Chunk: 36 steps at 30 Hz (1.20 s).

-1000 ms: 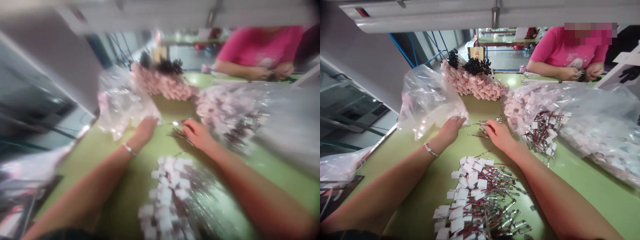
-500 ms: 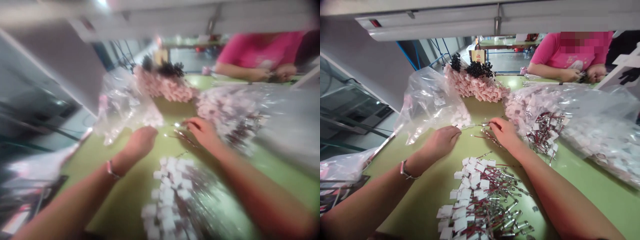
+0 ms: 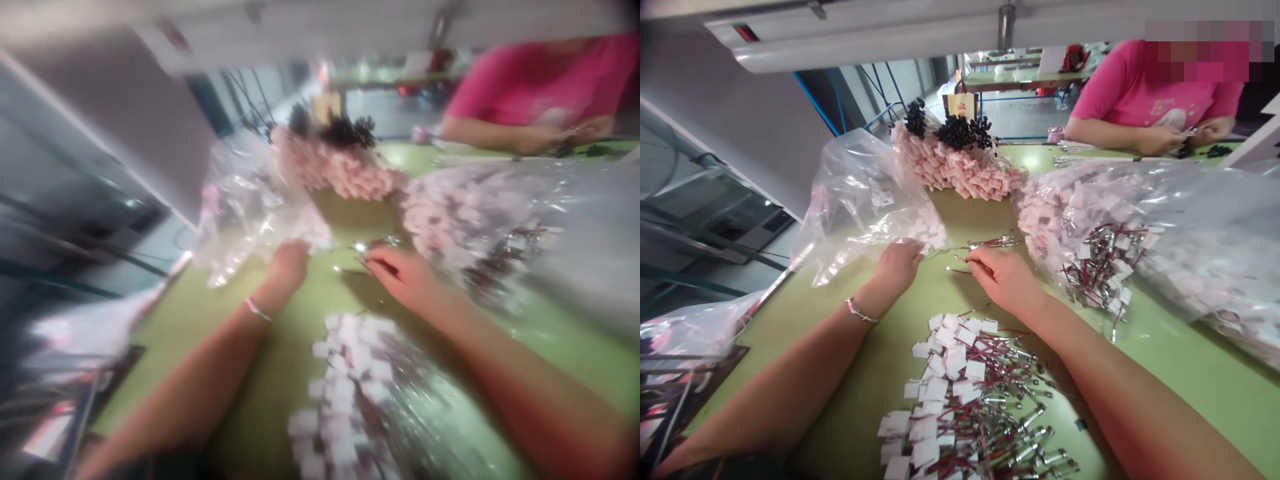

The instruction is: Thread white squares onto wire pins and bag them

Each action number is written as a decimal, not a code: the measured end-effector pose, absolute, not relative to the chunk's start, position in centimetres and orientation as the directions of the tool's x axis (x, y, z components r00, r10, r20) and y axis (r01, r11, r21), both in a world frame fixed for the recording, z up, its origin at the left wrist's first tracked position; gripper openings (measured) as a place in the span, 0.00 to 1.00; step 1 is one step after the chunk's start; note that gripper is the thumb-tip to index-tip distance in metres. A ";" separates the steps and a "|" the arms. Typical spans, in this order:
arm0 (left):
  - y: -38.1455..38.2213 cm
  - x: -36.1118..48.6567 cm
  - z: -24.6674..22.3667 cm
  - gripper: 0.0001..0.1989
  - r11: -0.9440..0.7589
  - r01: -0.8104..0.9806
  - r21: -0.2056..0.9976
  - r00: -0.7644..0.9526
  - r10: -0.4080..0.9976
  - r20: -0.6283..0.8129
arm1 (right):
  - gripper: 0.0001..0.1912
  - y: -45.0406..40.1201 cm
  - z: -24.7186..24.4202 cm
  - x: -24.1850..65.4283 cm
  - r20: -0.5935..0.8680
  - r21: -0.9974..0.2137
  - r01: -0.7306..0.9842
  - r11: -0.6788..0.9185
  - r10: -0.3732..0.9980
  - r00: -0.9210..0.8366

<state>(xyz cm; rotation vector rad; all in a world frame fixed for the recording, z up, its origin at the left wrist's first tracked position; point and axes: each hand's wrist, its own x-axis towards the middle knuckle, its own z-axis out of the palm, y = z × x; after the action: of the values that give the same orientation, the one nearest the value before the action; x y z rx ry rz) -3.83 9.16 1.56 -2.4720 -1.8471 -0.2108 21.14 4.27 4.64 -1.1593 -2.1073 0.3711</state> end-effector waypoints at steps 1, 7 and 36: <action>9.1 -3.9 1.3 0.14 -0.284 0.958 0.047 0.273 0.949 0.159 | 0.09 4.3 4.7 21.2 0.419 -0.538 0.649 0.537 0.839 -0.347; 9.0 -4.3 0.7 0.15 -0.259 0.956 0.139 0.226 0.950 0.217 | 0.11 4.3 5.1 21.4 0.339 -0.491 0.717 0.494 0.867 -0.365; 4.6 -0.8 1.0 0.14 0.037 0.112 0.993 0.213 0.975 -0.060 | 0.12 3.6 5.3 20.6 0.118 -0.590 0.707 0.389 0.908 -0.402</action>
<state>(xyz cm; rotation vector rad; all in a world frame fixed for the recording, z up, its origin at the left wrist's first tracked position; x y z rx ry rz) -0.79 4.60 1.03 -2.8595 -2.4343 -2.0384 20.59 3.62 5.35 -1.3900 -2.2287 0.6405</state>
